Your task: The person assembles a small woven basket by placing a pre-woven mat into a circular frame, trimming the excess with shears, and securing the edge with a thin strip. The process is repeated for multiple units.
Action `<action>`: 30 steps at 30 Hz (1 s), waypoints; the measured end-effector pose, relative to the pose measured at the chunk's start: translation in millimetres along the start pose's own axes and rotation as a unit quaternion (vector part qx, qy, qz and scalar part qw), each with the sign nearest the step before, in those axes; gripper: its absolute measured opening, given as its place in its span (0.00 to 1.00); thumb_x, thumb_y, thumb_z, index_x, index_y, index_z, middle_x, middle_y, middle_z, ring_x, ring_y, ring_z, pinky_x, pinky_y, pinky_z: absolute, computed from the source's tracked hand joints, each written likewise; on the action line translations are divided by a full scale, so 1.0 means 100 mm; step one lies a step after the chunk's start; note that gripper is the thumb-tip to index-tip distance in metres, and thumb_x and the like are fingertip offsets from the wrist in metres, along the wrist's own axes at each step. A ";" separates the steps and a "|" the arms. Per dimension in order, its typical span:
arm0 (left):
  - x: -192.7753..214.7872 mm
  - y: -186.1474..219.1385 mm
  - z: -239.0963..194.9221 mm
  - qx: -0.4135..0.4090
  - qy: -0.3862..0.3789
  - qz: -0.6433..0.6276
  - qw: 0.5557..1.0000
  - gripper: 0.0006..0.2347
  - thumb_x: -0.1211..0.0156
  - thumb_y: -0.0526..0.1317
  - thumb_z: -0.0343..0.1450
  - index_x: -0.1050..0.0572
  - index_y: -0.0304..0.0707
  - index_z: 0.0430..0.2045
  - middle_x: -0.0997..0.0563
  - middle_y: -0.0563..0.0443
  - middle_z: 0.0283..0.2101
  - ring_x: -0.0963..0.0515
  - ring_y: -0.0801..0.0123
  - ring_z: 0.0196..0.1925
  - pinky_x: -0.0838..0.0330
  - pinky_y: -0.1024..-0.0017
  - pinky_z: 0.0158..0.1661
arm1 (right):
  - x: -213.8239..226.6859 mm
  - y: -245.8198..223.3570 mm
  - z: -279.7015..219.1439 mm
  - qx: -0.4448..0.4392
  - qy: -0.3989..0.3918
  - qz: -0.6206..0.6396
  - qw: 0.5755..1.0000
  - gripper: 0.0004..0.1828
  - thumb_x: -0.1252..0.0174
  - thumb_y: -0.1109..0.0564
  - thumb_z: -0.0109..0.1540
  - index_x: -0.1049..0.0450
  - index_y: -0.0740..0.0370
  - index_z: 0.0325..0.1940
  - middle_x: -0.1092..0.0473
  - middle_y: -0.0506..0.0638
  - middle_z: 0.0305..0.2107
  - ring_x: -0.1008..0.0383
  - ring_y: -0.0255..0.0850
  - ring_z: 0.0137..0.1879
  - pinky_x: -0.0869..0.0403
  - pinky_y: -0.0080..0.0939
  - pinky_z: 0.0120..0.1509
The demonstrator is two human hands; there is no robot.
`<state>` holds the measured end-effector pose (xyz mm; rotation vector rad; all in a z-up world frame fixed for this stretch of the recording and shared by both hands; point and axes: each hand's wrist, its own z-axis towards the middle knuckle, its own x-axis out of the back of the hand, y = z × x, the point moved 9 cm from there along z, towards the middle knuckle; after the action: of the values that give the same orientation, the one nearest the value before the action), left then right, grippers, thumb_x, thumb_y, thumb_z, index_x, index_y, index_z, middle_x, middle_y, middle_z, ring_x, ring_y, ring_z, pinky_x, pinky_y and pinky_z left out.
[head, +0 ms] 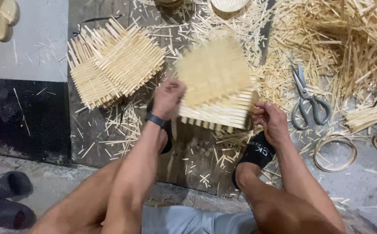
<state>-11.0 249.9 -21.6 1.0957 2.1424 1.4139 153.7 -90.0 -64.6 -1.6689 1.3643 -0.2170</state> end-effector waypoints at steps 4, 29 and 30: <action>-0.54 -0.27 -0.09 -0.030 -0.099 0.000 0.995 0.05 0.31 0.36 0.72 0.22 0.36 0.33 0.21 0.55 0.32 0.24 0.76 0.33 0.27 0.77 0.35 | -0.23 -0.07 -0.05 0.002 -0.028 0.091 0.996 0.29 0.53 0.39 0.65 0.31 0.63 0.60 0.23 0.49 0.50 0.21 0.37 0.56 0.23 0.36 0.60; 0.15 -0.68 -0.49 -0.012 0.217 0.195 0.957 0.35 0.20 0.42 0.57 0.37 0.28 0.53 0.24 0.42 0.45 0.23 0.63 0.45 0.25 0.64 0.45 | -0.04 -0.01 -0.32 -0.170 -0.006 -0.524 0.834 0.26 0.30 0.59 0.57 0.29 0.69 0.55 0.26 0.54 0.34 0.25 0.43 0.38 0.26 0.45 0.43; -0.12 -0.94 -0.44 0.063 0.126 0.136 0.981 0.30 0.22 0.41 0.60 0.32 0.30 0.52 0.21 0.44 0.45 0.20 0.65 0.44 0.24 0.67 0.43 | -0.05 -0.12 -0.25 -0.127 0.002 -0.511 0.850 0.34 0.26 0.58 0.54 0.33 0.70 0.59 0.28 0.53 0.37 0.25 0.41 0.40 0.26 0.44 0.45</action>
<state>-70.2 194.6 -87.6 1.3650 2.3559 1.6308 143.6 -100.2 -40.1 -2.4913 0.3713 -0.6635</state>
